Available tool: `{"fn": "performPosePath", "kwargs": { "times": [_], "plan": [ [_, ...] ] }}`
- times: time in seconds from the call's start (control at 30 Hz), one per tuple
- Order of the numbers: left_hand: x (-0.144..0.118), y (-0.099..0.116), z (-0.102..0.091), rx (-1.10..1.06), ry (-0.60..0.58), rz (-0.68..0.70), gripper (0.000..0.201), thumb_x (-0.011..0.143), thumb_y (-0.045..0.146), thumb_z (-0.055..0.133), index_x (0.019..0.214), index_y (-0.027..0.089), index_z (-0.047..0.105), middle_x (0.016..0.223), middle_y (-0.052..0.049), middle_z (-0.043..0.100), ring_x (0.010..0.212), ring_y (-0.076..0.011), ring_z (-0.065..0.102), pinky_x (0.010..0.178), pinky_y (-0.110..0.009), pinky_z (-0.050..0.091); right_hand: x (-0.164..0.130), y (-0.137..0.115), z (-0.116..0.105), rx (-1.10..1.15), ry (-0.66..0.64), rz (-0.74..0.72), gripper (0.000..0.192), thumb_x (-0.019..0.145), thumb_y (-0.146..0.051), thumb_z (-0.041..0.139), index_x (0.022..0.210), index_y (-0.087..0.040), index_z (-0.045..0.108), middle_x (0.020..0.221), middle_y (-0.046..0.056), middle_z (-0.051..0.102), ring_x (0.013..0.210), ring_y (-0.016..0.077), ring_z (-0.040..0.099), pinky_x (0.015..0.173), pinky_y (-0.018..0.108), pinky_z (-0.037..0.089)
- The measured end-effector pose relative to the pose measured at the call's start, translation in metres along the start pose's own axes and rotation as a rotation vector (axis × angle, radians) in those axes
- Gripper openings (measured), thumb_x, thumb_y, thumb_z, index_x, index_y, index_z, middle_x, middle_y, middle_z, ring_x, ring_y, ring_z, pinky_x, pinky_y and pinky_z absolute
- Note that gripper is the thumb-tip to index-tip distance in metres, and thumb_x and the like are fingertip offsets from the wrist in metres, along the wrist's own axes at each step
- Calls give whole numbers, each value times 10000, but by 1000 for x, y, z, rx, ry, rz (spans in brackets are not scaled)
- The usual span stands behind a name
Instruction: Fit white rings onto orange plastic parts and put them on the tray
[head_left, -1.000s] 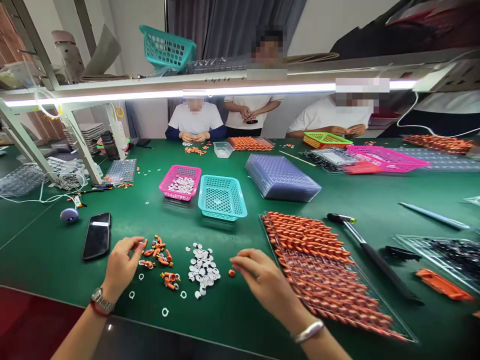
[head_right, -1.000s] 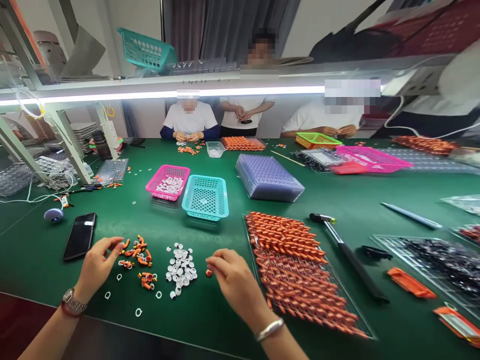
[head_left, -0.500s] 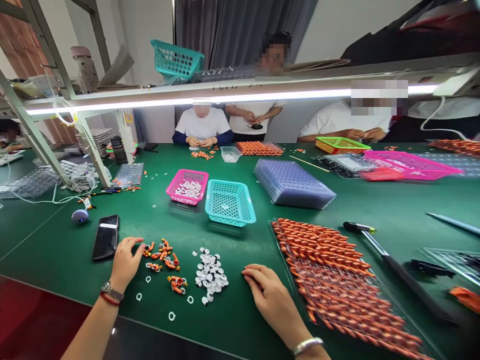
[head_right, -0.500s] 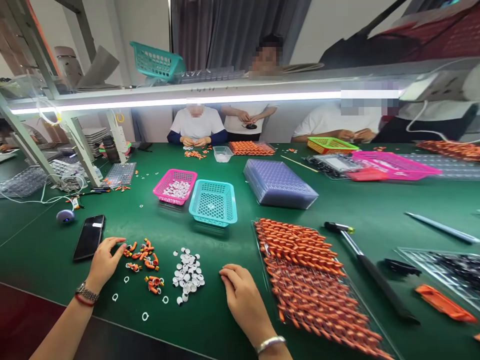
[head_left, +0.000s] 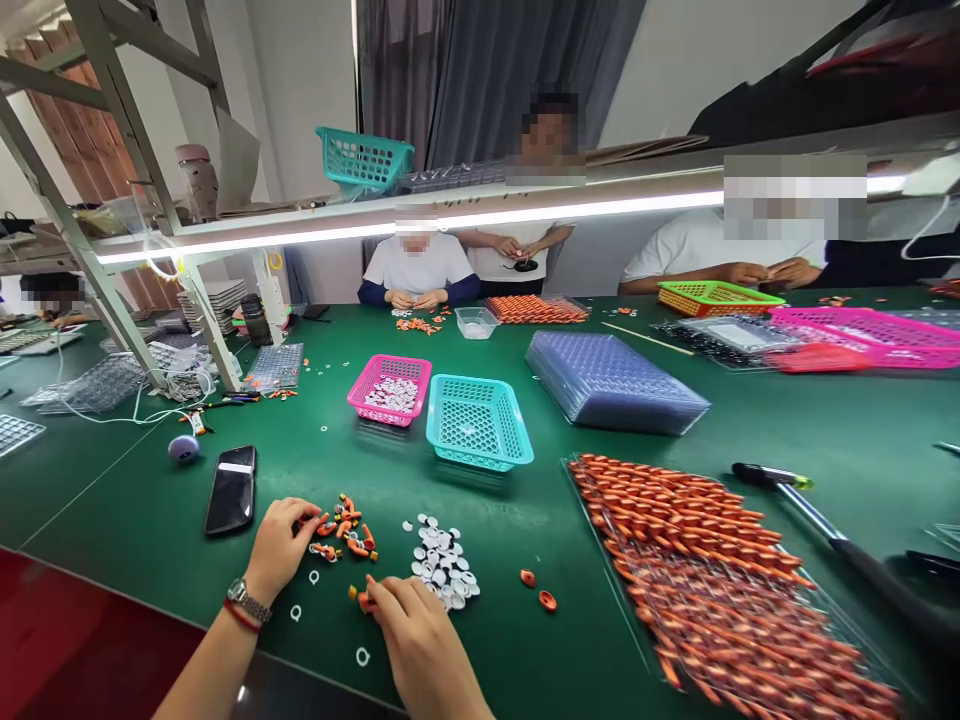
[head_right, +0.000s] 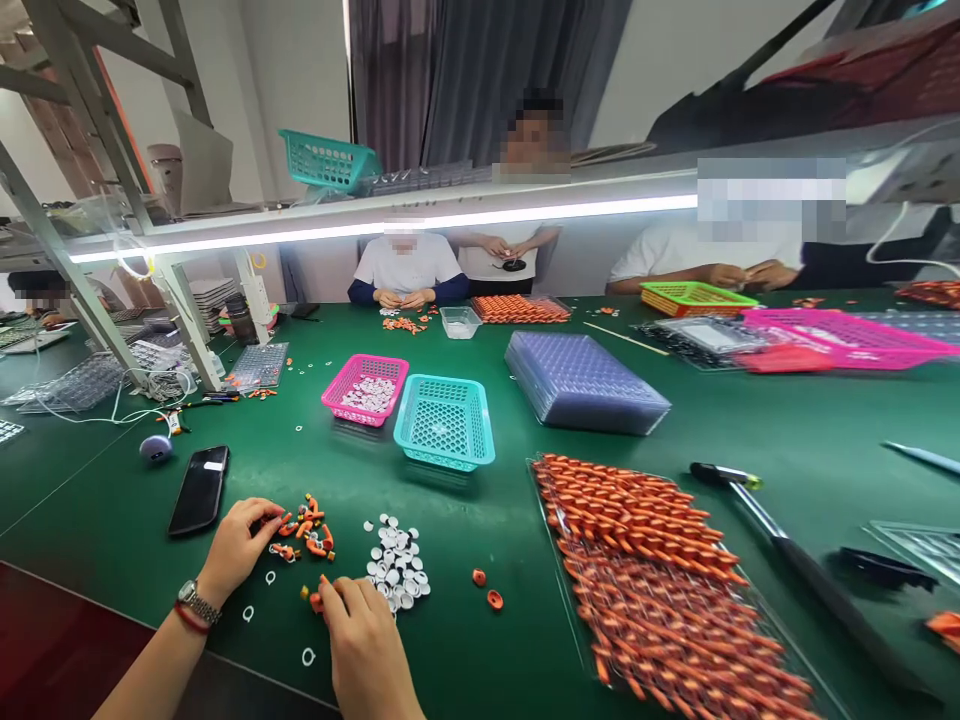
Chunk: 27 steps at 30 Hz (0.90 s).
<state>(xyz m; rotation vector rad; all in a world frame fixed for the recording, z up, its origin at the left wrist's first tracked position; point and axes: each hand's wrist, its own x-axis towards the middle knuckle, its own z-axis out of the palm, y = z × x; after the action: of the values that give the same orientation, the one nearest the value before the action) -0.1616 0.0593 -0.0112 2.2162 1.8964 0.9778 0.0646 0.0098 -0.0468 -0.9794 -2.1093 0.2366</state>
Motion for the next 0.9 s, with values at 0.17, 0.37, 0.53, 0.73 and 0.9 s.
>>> {"fn": "performPosePath", "kwargs": {
  "times": [0.17, 0.37, 0.53, 0.73, 0.9],
  "plan": [
    [-3, 12, 1, 22, 16, 70, 186, 910, 176, 546, 963, 217, 719, 1017, -73, 730, 1001, -262, 629, 904, -438, 454, -23, 11, -12, 62, 30, 7, 287, 931, -20, 392, 1041, -204, 583, 862, 66, 649, 769, 213, 651, 679, 335, 590],
    [-6, 38, 3, 36, -95, 173, 98, 866, 244, 660, 934, 262, 728, 982, -33, 742, 947, -252, 640, 886, -438, 409, -34, 20, -5, 36, 61, -7, 272, 912, -78, 465, 1125, -188, 592, 823, 62, 629, 710, 220, 644, 640, 341, 581],
    [-7, 44, -3, 25, -181, 220, 82, 831, 277, 702, 756, 246, 703, 919, -20, 747, 930, -239, 653, 926, -439, 396, -30, 16, -6, 61, 75, 50, 195, 891, -88, 482, 907, -228, 617, 791, 47, 609, 706, 231, 632, 630, 359, 564],
    [-9, 39, -3, 13, -191, 220, 115, 862, 310, 673, 772, 258, 723, 916, -20, 758, 925, -225, 674, 1027, -477, 342, -33, 12, -9, 201, 137, 125, 163, 931, -89, 444, 975, -224, 523, 834, 45, 639, 726, 200, 649, 658, 313, 559],
    [-6, 34, -3, -49, -169, 287, 189, 887, 249, 598, 979, 307, 753, 1059, -34, 758, 1027, -242, 679, 1024, -471, 408, -28, 10, -15, 235, 188, 155, 265, 875, -24, 409, 999, -213, 546, 891, 60, 629, 785, 192, 666, 715, 292, 561]
  ]
}}
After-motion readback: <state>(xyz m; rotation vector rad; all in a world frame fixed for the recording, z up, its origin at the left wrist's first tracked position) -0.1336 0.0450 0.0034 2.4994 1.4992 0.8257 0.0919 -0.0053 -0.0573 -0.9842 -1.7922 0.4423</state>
